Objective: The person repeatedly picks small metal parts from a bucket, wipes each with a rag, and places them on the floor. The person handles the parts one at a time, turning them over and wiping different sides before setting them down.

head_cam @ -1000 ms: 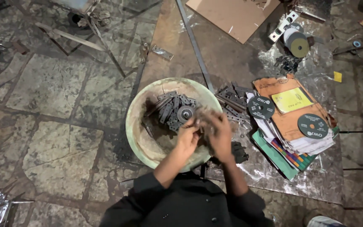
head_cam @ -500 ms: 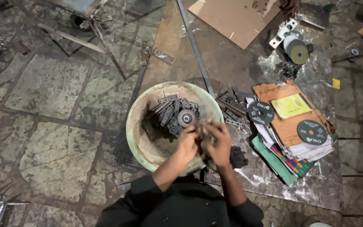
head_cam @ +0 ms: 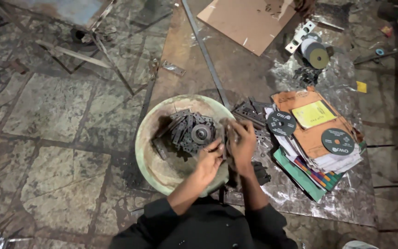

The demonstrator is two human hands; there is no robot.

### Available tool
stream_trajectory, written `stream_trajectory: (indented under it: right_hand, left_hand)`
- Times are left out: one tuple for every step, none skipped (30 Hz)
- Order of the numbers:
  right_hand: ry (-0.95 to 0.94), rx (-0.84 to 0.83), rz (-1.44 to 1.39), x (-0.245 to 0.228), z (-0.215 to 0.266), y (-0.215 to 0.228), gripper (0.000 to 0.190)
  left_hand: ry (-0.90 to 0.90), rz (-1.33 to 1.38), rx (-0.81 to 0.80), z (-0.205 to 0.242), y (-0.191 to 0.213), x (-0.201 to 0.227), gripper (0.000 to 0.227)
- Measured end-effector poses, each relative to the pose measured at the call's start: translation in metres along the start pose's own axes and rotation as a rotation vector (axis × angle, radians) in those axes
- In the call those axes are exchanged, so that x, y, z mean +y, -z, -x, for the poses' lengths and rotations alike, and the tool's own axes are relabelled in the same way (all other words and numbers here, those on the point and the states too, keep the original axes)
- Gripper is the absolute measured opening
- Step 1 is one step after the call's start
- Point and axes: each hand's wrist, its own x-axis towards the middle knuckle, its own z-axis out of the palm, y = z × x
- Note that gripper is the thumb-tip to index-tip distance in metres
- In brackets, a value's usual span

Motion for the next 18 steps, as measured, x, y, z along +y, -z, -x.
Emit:
stream_trajectory:
  right_hand:
    - [-0.01, 0.039, 0.004, 0.002, -0.012, -0.001, 0.023]
    - [-0.013, 0.042, 0.008, 0.0, -0.007, 0.0, 0.023]
    - [-0.002, -0.034, 0.008, -0.003, -0.002, 0.001, 0.031]
    - [0.013, -0.113, 0.005, -0.006, 0.002, 0.0, 0.04]
    - [0.015, -0.113, 0.005, -0.009, 0.012, 0.003, 0.04]
    - [0.039, -0.129, -0.032, -0.011, 0.019, 0.004, 0.034]
    - [0.063, -0.145, -0.07, -0.013, 0.025, 0.005, 0.028]
    - [0.07, -0.144, -0.074, -0.01, 0.019, 0.005, 0.028]
    - [0.042, -0.1, -0.04, -0.006, 0.013, 0.005, 0.029]
    - [0.006, -0.065, -0.009, -0.004, 0.012, 0.006, 0.03]
    - [0.005, -0.072, -0.016, -0.004, 0.004, 0.005, 0.03]
    - [-0.011, -0.024, -0.026, -0.005, -0.004, 0.005, 0.029]
    - [-0.028, 0.024, -0.035, -0.005, -0.012, 0.005, 0.028]
    - [-0.027, 0.024, -0.036, -0.005, -0.002, 0.006, 0.028]
    - [0.016, -0.014, 0.014, -0.005, 0.008, 0.007, 0.03]
    - [0.067, -0.049, 0.068, -0.004, 0.014, 0.009, 0.033]
    - [0.074, -0.045, 0.071, -0.005, 0.021, 0.008, 0.033]
    - [0.049, -0.07, 0.009, -0.005, 0.03, 0.007, 0.031]
  left_hand:
    - [0.009, 0.0, 0.001, -0.004, 0.0, -0.003, 0.04]
    - [0.014, -0.001, -0.002, -0.014, 0.008, -0.005, 0.04]
    - [-0.022, -0.007, -0.002, -0.024, 0.016, -0.006, 0.038]
    - [-0.065, -0.011, 0.0, -0.035, 0.025, -0.006, 0.035]
    - [-0.066, -0.01, -0.001, -0.029, 0.022, -0.002, 0.035]
    - [-0.074, -0.005, -0.021, -0.027, 0.018, 0.005, 0.035]
    - [-0.083, 0.0, -0.041, -0.024, 0.013, 0.012, 0.035]
    - [-0.09, -0.001, -0.043, -0.02, 0.009, 0.009, 0.035]
    - [-0.051, -0.017, -0.039, -0.016, 0.005, 0.005, 0.035]
    - [-0.009, -0.032, -0.025, -0.007, 0.004, 0.0, 0.035]
    - [-0.013, -0.032, -0.016, -0.007, 0.003, -0.004, 0.035]
    - [-0.011, -0.049, 0.007, -0.007, 0.001, -0.008, 0.035]
    - [-0.009, -0.067, 0.03, -0.008, -0.001, -0.013, 0.035]
    - [-0.01, -0.067, 0.03, -0.006, -0.005, -0.005, 0.035]
    - [-0.032, -0.039, 0.012, -0.004, -0.009, 0.002, 0.036]
    - [-0.056, -0.008, -0.014, -0.007, -0.016, 0.01, 0.037]
    - [-0.059, -0.007, -0.022, -0.006, -0.017, 0.014, 0.037]
    - [-0.087, -0.013, -0.053, -0.005, -0.018, 0.016, 0.038]
